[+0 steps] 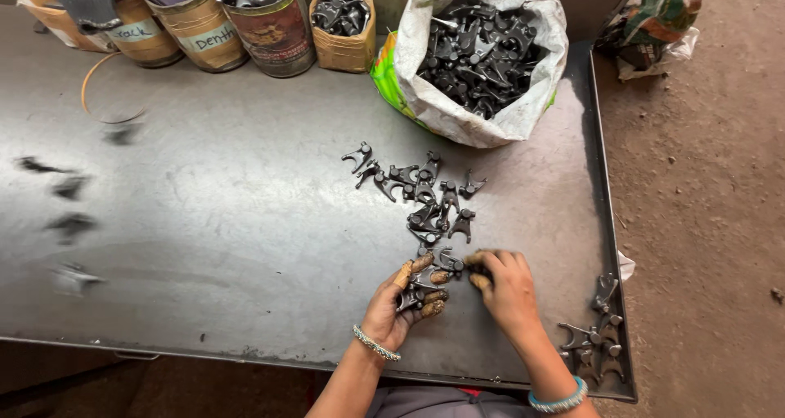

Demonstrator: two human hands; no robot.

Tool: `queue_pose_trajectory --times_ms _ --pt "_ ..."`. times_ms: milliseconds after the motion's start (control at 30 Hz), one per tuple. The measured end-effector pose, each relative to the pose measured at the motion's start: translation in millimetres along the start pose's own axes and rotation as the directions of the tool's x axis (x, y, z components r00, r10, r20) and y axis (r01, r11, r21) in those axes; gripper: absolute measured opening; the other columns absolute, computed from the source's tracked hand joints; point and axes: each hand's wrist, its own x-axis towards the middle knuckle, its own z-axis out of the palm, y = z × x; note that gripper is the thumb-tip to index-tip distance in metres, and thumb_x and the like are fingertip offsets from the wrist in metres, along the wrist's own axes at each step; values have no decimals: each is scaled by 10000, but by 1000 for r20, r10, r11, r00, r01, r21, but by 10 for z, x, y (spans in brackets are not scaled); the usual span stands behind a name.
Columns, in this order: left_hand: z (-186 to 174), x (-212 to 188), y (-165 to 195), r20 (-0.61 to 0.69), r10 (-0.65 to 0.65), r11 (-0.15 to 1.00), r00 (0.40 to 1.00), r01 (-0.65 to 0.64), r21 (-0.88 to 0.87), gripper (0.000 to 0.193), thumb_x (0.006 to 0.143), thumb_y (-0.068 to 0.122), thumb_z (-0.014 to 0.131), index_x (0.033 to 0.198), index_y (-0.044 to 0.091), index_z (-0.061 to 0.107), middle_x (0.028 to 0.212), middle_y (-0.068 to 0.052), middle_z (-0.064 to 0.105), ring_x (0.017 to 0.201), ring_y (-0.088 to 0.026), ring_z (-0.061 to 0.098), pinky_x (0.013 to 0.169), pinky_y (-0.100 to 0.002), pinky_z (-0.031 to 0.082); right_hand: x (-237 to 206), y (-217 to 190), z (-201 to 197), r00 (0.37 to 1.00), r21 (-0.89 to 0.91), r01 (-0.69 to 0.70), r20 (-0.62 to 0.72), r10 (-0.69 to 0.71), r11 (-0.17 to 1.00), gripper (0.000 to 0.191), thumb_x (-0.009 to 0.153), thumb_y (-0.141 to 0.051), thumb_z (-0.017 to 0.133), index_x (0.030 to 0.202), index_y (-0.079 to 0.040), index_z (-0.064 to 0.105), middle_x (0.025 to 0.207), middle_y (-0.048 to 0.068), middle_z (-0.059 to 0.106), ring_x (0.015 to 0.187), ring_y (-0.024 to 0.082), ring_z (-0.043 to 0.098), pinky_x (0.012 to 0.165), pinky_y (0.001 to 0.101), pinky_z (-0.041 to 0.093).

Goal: The person sorts small dark metal parts on a metal table, picking them up one by one and placing them into a white sack. The hands repeatedly reach into a pile, separate individual pieces, and transfer them into the sack.

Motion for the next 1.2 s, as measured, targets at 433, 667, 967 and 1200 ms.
queue_pose_trajectory --times_ms 433,667,967,1200 --pt "-190 71 -107 -58 46 995 997 -41 92 403 997 246 584 1335 29 623 1019 -138 727 830 -272 754 701 -436 643 -485 393 -413 980 245 -195 83 179 950 440 674 -70 854 1089 -46 707 1048 111 712 904 247 648 784 355 556" --pt "-75 -46 -7 -58 78 990 995 -70 126 407 988 248 599 1315 9 638 1084 -122 755 862 -215 751 708 -403 636 -511 401 -128 988 270 -146 82 128 952 415 710 -2 824 1098 -56 691 1049 90 695 942 218 722 838 336 591" --pt "-60 -85 -4 -67 66 987 996 -55 151 415 965 262 613 1305 26 649 1058 -129 761 863 -220 752 713 -407 639 -630 353 -209 940 314 -297 -68 334 902 421 672 -84 884 1025 -56 657 921 55 747 795 159 731 739 305 581" --pt "-52 -111 7 -43 93 974 995 -82 211 437 938 220 639 1322 11 644 1074 -138 767 890 -222 736 732 -411 625 -637 408 -598 906 354 -211 -278 318 911 377 723 -84 879 1028 -46 662 965 70 745 838 158 717 772 296 579"
